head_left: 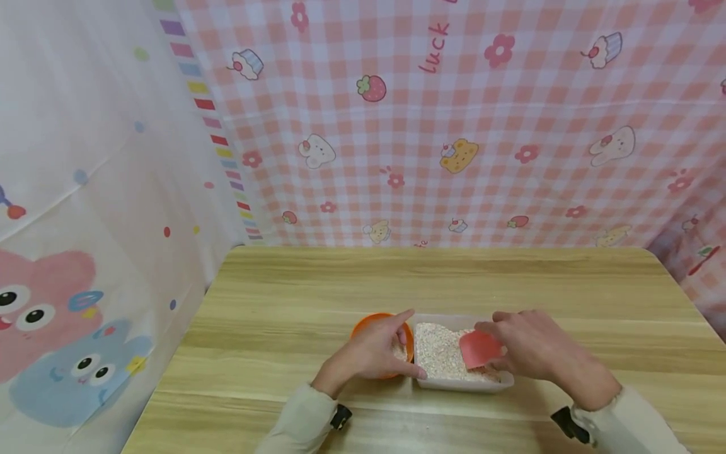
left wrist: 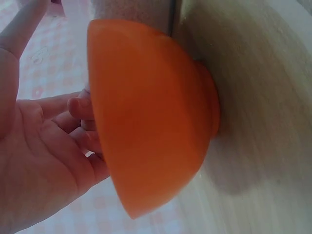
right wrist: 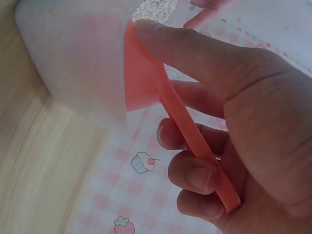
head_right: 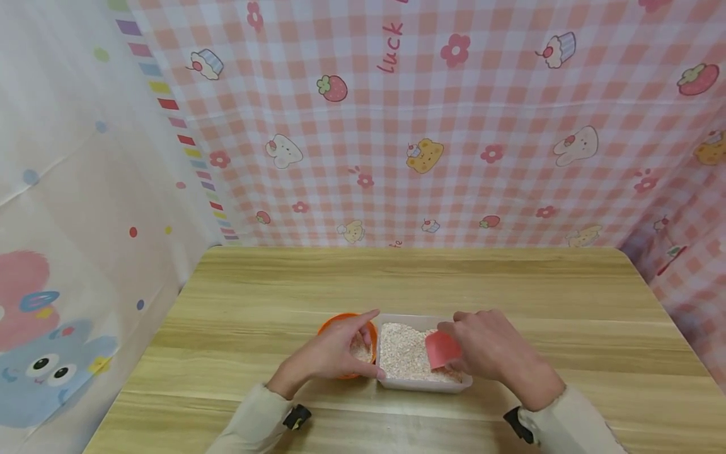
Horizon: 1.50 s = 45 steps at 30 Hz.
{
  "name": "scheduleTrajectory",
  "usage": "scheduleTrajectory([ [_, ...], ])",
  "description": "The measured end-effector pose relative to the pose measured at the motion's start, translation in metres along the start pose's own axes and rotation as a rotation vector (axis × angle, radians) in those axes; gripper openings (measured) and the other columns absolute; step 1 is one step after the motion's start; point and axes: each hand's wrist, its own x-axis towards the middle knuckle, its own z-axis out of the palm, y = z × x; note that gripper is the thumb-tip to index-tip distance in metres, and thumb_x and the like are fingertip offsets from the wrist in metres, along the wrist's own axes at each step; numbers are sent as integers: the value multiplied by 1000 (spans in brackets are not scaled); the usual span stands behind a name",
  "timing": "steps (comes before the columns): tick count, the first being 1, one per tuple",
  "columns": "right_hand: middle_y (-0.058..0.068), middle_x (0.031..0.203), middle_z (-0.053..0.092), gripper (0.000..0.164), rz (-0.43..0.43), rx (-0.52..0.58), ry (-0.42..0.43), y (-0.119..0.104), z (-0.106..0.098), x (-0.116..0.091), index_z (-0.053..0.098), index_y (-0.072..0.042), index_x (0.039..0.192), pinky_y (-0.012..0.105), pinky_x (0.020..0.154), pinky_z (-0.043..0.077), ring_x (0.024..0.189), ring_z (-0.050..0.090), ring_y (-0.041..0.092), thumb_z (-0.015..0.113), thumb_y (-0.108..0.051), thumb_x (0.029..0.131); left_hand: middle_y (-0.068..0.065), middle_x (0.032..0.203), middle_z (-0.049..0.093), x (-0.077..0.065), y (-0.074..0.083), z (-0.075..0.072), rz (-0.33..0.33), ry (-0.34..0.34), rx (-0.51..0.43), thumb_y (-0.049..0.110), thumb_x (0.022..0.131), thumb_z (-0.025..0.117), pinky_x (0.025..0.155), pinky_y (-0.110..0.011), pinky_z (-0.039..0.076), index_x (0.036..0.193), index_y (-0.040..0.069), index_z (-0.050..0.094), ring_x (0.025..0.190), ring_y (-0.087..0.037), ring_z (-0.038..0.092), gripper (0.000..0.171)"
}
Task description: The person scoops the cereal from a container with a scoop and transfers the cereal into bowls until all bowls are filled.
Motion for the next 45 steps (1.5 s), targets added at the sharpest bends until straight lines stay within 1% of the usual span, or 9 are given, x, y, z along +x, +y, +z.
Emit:
scheduleTrajectory([
  [4, -8, 77, 56, 49, 4, 19, -20, 0, 0, 1, 72, -18, 111, 27, 53, 40, 57, 42, 7, 90, -31, 68, 7, 91, 57, 2, 2, 0, -14, -25, 1, 51, 68, 88, 59, -18, 36, 156, 12, 29, 66, -3, 41, 113],
  [10, -8, 83, 61, 51, 39, 96, -86, -2, 1, 4, 72, -19, 113, 29, 57, 42, 64, 47, 8, 90, -35, 68, 7, 93, 57, 5, 2, 1, -9, -39, 19, 50, 67, 89, 59, -18, 37, 157, 13, 27, 68, -4, 42, 115],
  [18, -9, 86, 64, 52, 49, 196, -102, -3, 7, 5, 73, -20, 113, 31, 63, 46, 70, 51, 7, 89, -41, 68, 8, 92, 57, 6, 2, 1, -19, -51, 40, 51, 67, 88, 61, -18, 38, 157, 15, 28, 69, -4, 44, 114],
  [25, -7, 88, 65, 50, 23, 217, -81, -7, 14, 5, 73, -17, 113, 31, 62, 45, 71, 52, 7, 87, -41, 72, 7, 90, 56, 7, 3, 2, -49, -60, 16, 47, 68, 89, 62, -19, 40, 156, 14, 29, 67, -5, 44, 112],
  [31, -5, 88, 66, 52, 59, 251, -81, -15, 20, 5, 71, -8, 115, 31, 61, 44, 72, 53, 8, 82, -44, 78, 7, 87, 56, 7, 4, 4, -66, -69, -29, 45, 68, 90, 62, -19, 39, 156, 15, 29, 66, -6, 44, 111],
  [34, -6, 84, 64, 52, 80, 260, -80, -18, 21, 6, 71, -8, 114, 31, 61, 43, 70, 50, 9, 82, -43, 78, 7, 86, 56, 6, 5, 4, -71, -69, -43, 44, 68, 90, 63, -19, 39, 156, 15, 29, 65, -6, 45, 111],
  [36, -4, 87, 66, 52, 82, 248, -73, -20, 23, 6, 71, -8, 115, 33, 62, 45, 71, 53, 11, 81, -44, 79, 6, 85, 56, 6, 6, 4, -77, -69, -53, 43, 68, 91, 63, -19, 40, 156, 15, 29, 65, -6, 46, 111],
  [41, 5, 102, 72, 53, 82, 221, -54, -22, 26, 6, 69, -7, 119, 38, 68, 51, 82, 63, 17, 81, -40, 79, 6, 85, 57, 6, 6, 5, -93, -68, -70, 42, 68, 91, 64, -20, 41, 155, 17, 29, 66, -7, 47, 110],
  [45, 5, 102, 71, 54, 83, 227, -38, -25, 28, 8, 69, -8, 119, 33, 62, 47, 78, 59, 14, 81, -42, 79, 5, 85, 57, 6, 6, 5, -110, -75, -77, 42, 68, 90, 62, -21, 40, 155, 20, 28, 65, -9, 46, 109],
])
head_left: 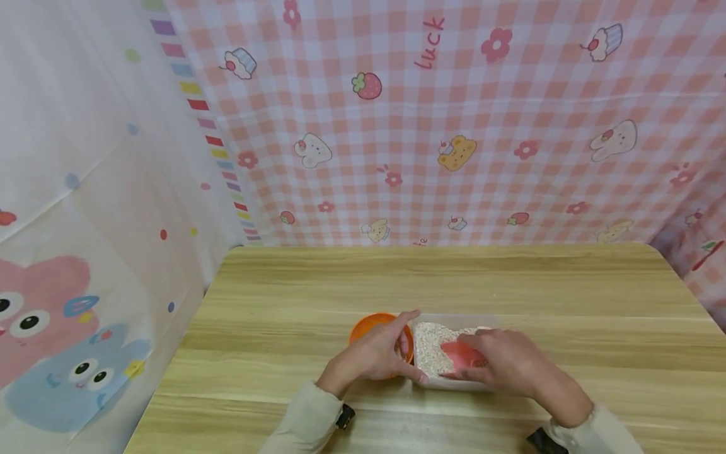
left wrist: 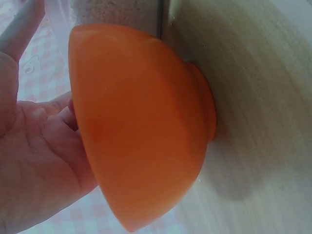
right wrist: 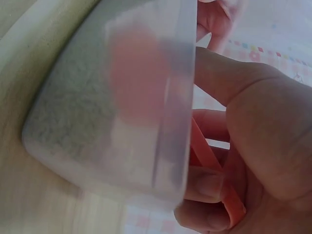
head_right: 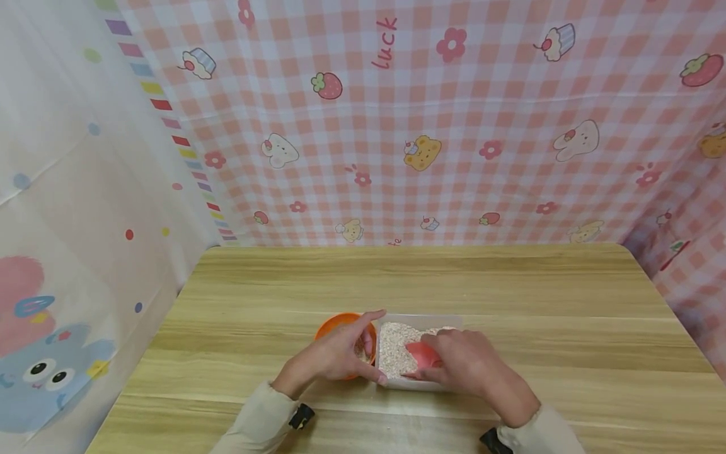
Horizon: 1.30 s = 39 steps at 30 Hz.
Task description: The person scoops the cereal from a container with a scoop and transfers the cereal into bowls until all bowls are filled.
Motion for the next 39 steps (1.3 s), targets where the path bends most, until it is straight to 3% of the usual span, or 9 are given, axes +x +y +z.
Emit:
scheduleTrajectory([
  [6, 3, 102, 71, 55, -31, 8, 54, -2, 6, 2, 70, -12, 118, 25, 55, 37, 73, 52, 8, 78, -51, 80, 3, 85, 58, 0, 3, 0, -29, -8, -19, 40, 67, 91, 60, -22, 39, 155, 24, 27, 63, -10, 46, 110],
  [19, 2, 102, 72, 54, -35, 30, 84, -3, 11, 4, 71, -13, 117, 27, 57, 40, 77, 55, 10, 77, -52, 80, 1, 83, 58, -1, 9, -1, -70, -13, 19, 40, 67, 91, 59, -23, 38, 156, 25, 26, 63, -10, 44, 111],
  [31, -14, 74, 52, 52, -98, 51, 130, 3, 16, 3, 70, -13, 117, 21, 52, 32, 64, 41, 3, 75, -51, 82, 3, 81, 57, -2, 13, -1, -126, -7, 52, 43, 66, 91, 58, -25, 38, 156, 28, 27, 63, -11, 46, 112],
  [37, -6, 91, 68, 53, -89, 61, 140, 4, 13, 0, 71, -15, 118, 21, 55, 34, 68, 44, 4, 75, -53, 81, 5, 79, 56, -2, 13, -1, -133, -7, 50, 43, 66, 91, 58, -25, 38, 156, 29, 27, 63, -12, 46, 111],
  [39, -2, 99, 71, 52, -89, 56, 152, 5, 12, -1, 71, -15, 118, 23, 57, 39, 72, 52, 5, 76, -52, 81, 4, 80, 56, -3, 13, -2, -135, -8, 46, 42, 66, 91, 58, -25, 38, 156, 29, 28, 63, -12, 46, 110],
])
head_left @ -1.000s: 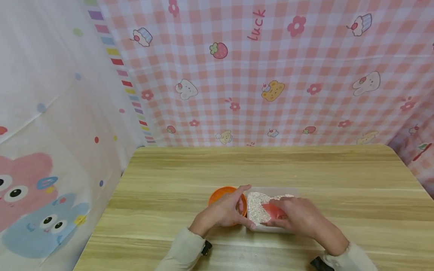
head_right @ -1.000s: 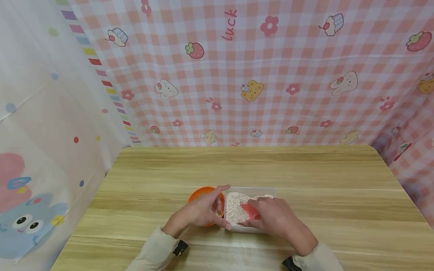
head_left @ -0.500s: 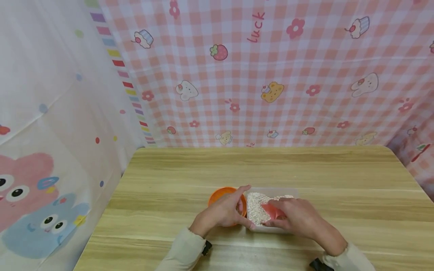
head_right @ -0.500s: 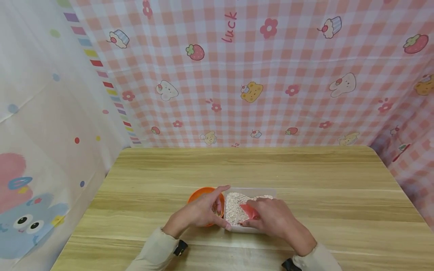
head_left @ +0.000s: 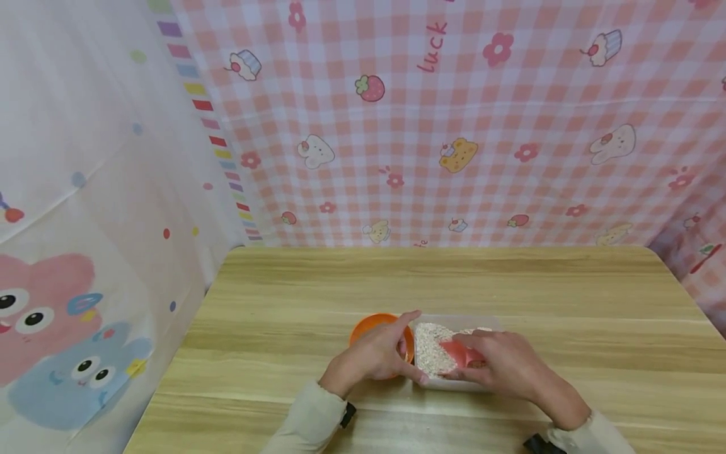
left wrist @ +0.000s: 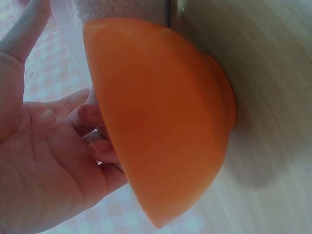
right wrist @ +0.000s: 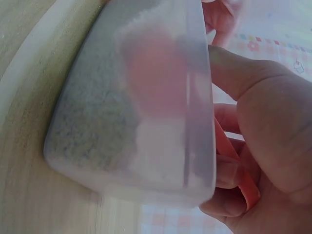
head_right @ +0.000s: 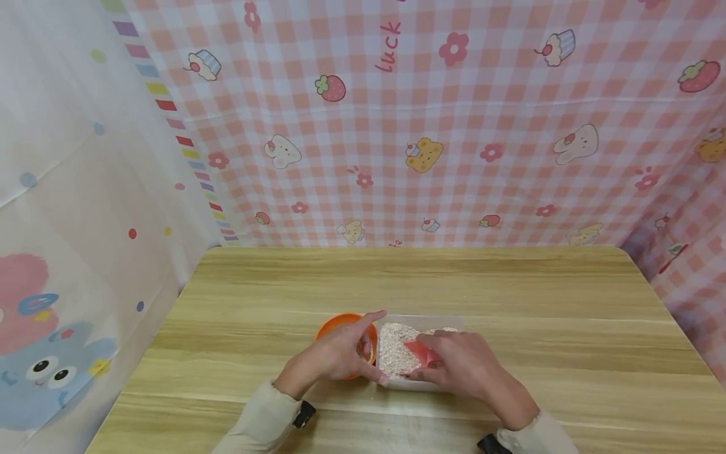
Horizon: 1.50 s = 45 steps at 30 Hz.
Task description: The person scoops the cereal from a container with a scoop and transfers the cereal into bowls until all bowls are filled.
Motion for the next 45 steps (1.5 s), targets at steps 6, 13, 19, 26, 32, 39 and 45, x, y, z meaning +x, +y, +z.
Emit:
scheduleTrajectory([
  [6, 5, 109, 73, 55, -7, -21, 35, 2, -2, -4, 72, -12, 117, 40, 73, 54, 96, 69, 22, 77, -52, 80, 2, 80, 57, 0, 0, -1, 6, 9, -3, 40, 65, 92, 59, -24, 37, 156, 28, 28, 63, -12, 45, 111],
  [13, 6, 112, 73, 52, -2, -2, 57, 7, -2, -9, 71, -11, 120, 47, 79, 55, 101, 69, 26, 81, -43, 79, 3, 79, 57, -1, 0, -1, 13, 9, -3, 40, 66, 92, 58, -24, 38, 156, 28, 28, 62, -11, 45, 111],
  [19, 6, 113, 73, 57, 9, -8, 48, 8, -4, -11, 70, -11, 121, 49, 78, 55, 101, 69, 28, 80, -48, 79, 4, 79, 56, -1, -1, 0, 23, 9, 13, 41, 68, 91, 59, -23, 38, 157, 27, 27, 63, -10, 45, 110],
  [26, 7, 111, 73, 57, 19, -33, 47, 8, -7, -12, 71, -12, 120, 48, 75, 55, 97, 69, 27, 80, -50, 78, 2, 82, 58, -2, -2, 1, 28, 12, 17, 42, 68, 90, 59, -23, 37, 157, 28, 27, 63, -10, 45, 110],
  [32, 5, 110, 73, 57, 5, -35, 76, 10, -7, -14, 71, -12, 119, 45, 72, 55, 95, 70, 26, 80, -50, 78, 1, 84, 58, -1, -2, 1, 54, 20, 27, 41, 68, 91, 61, -22, 37, 157, 24, 28, 64, -9, 44, 110],
  [39, 4, 110, 73, 56, 12, -9, 78, 11, -8, -14, 71, -12, 119, 44, 72, 55, 96, 69, 25, 82, -47, 77, 3, 81, 57, -1, 0, -1, 102, 30, 64, 41, 68, 91, 61, -20, 37, 157, 19, 28, 65, -6, 43, 112],
  [45, 1, 109, 73, 58, 23, 14, 63, 11, -10, -14, 70, -12, 120, 37, 70, 53, 89, 67, 15, 81, -49, 77, 4, 81, 56, 0, 0, -1, 153, 46, 100, 42, 67, 91, 62, -18, 38, 157, 13, 28, 66, -4, 43, 114],
])
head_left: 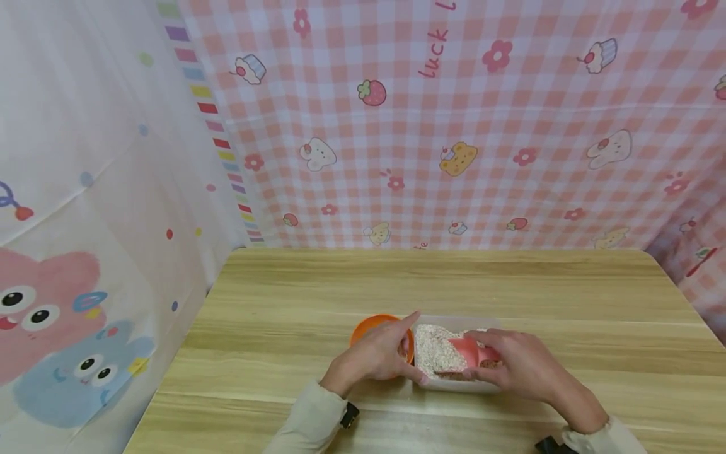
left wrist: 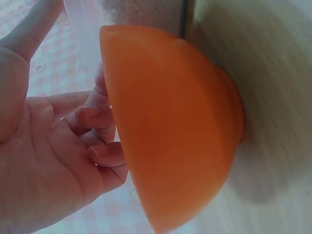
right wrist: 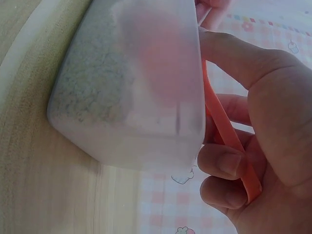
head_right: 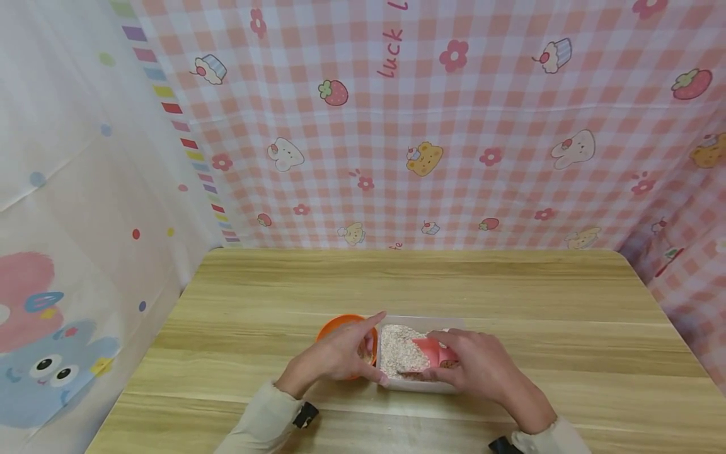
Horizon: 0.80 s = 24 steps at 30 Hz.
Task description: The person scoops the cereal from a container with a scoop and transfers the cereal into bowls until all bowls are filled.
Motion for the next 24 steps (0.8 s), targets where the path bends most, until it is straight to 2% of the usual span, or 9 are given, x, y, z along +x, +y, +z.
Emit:
scheduleTrajectory([
  [3, 0, 109, 72, 57, 1, 9, -3, 1, 0, 0, 70, -12, 120, 33, 68, 51, 82, 61, 8, 81, -49, 77, 3, 84, 57, -1, -2, 0, 16, 10, 14, 45, 67, 91, 63, -19, 39, 157, 11, 28, 67, -5, 43, 114],
  [9, 0, 108, 72, 56, 13, 26, -5, 3, 0, 0, 71, -13, 120, 30, 66, 47, 77, 53, 3, 82, -46, 77, 3, 94, 56, -7, -8, 0, 44, 41, -7, 50, 68, 88, 64, -19, 39, 156, 14, 30, 72, -6, 44, 112],
  [12, 0, 109, 72, 55, 23, 49, -11, 4, 1, 0, 70, -12, 120, 28, 66, 46, 76, 51, 3, 83, -44, 77, 3, 97, 56, -9, -13, -1, 63, 79, -27, 50, 69, 88, 68, -19, 41, 155, 15, 34, 77, -7, 47, 107],
  [16, 1, 111, 71, 56, 41, 82, -27, 5, 0, 0, 70, -12, 121, 27, 66, 44, 77, 50, 5, 82, -45, 78, 0, 102, 57, -14, -18, -4, 78, 144, -76, 45, 72, 88, 81, -24, 44, 151, 18, 41, 91, -14, 51, 96],
  [24, 3, 114, 71, 58, 31, 117, -41, 7, -2, 1, 69, -12, 123, 28, 69, 46, 81, 52, 6, 80, -48, 79, -5, 113, 57, -28, -28, -14, 54, 221, -146, 42, 77, 85, 91, -34, 45, 148, 19, 46, 104, -24, 53, 84],
])
